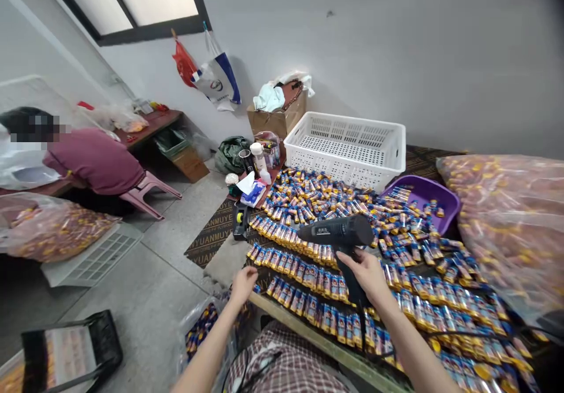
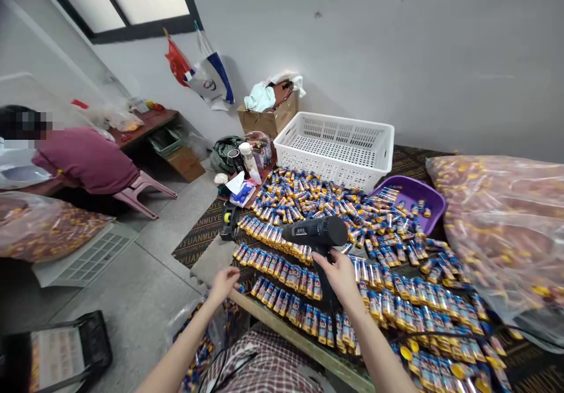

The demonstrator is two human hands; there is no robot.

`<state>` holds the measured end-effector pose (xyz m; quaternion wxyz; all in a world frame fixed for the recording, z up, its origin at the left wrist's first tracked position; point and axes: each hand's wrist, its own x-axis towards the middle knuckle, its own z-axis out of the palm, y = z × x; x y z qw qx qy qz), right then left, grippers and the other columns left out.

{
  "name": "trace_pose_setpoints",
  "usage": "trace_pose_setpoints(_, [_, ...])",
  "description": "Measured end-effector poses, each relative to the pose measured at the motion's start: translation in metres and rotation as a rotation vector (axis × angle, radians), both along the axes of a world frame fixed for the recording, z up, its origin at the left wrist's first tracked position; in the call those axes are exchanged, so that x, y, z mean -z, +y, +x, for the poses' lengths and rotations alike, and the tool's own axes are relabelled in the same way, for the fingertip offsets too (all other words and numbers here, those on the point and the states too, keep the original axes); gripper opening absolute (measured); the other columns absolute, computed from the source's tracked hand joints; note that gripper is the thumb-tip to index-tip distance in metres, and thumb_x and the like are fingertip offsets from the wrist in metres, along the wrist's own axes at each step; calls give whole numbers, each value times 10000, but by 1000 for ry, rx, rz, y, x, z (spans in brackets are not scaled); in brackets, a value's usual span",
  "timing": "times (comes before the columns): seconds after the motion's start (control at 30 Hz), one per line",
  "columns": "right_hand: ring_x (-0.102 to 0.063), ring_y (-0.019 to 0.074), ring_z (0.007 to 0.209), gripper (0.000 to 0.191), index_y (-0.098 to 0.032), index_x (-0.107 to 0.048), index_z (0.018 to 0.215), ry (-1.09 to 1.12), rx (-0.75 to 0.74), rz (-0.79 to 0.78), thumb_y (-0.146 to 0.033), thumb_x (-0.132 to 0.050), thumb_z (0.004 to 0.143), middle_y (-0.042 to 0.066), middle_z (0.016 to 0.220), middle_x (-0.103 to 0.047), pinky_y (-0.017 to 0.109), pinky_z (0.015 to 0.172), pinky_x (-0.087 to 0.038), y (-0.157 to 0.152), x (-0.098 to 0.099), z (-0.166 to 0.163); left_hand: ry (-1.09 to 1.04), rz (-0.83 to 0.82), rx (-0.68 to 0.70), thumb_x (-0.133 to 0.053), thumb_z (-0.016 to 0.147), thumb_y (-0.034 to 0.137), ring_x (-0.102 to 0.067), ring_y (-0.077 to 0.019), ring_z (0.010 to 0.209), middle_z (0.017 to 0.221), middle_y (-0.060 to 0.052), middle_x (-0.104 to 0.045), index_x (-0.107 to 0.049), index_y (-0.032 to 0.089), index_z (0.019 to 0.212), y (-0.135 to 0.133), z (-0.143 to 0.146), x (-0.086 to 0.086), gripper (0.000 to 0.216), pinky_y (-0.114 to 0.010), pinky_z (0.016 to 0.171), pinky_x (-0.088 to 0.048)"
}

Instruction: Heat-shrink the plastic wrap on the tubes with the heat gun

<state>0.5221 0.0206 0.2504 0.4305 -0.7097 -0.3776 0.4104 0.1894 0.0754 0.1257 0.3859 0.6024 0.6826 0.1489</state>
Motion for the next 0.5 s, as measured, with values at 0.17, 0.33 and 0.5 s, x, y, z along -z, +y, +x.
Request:
trace_pose_setpoints(0.17, [-624, 272, 881, 464, -116, -659, 926, -29, 94, -63, -502, -653, 668, 105, 960, -698, 327, 750, -486, -45, -9, 32, 220, 160, 209, -576, 724, 320, -510, -252, 1117, 1202, -158, -555, -528, 118, 1186, 69, 80, -1, 507, -346, 942, -376])
trace_pose_setpoints(0.33, [-612, 295, 946, 489, -132, -664, 941, -115, 283, -170, -514, -671, 635, 86, 1004, -691, 312, 765, -501, -88, -23, 47, 384, 421, 817, -572, 701, 570, -91, -313, 1368, 1493, -125, -137, -236, 247, 1404, 108, 117, 22, 844, -505, 1075, -113])
trace_pose_setpoints(0.5, [-595, 324, 989, 532, -154, -690, 871, -173, 483, -241, -574, -676, 545, 88, 1014, -689, 325, 827, -488, -104, -44, 34, 232, 554, 1312, -426, 857, 429, -203, -188, 1354, 1434, -22, -333, -373, 335, 1322, 186, 124, 11, 478, -442, 1100, -92])
